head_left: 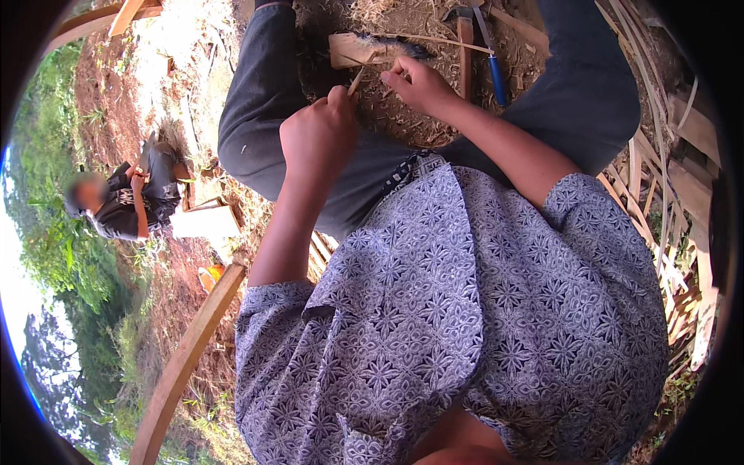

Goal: The person sits on the ground outdoors and uses a knife to carve a thin strip of wood. They hold the wood with both hands and repeatedly scrape the blade along its length to shape it. Another person is visible in the background working on a similar task.

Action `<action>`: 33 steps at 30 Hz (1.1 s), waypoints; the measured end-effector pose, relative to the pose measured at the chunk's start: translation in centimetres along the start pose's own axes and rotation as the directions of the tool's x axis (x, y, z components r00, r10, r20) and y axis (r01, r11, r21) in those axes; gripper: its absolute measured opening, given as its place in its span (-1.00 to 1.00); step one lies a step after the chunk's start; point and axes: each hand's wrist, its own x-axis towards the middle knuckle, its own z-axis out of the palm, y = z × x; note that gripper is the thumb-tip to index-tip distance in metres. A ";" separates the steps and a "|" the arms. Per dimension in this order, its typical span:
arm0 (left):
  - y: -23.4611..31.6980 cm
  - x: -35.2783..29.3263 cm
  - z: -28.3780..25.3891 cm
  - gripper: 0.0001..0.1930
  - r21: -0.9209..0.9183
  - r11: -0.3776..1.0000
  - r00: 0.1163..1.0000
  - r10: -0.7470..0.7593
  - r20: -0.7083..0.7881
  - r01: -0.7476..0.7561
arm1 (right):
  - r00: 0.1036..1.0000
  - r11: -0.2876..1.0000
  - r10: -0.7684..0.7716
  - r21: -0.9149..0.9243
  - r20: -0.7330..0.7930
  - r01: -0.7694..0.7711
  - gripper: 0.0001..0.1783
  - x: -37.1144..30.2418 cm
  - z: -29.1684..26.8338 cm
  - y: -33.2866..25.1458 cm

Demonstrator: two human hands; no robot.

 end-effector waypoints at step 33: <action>-0.6 0.3 -0.9 -0.71 0.060 0.996 0.997 0.067 -0.041 -0.065 | 0.979 0.999 0.005 0.042 0.205 -0.014 -0.62 0.7 -1.8 -3.5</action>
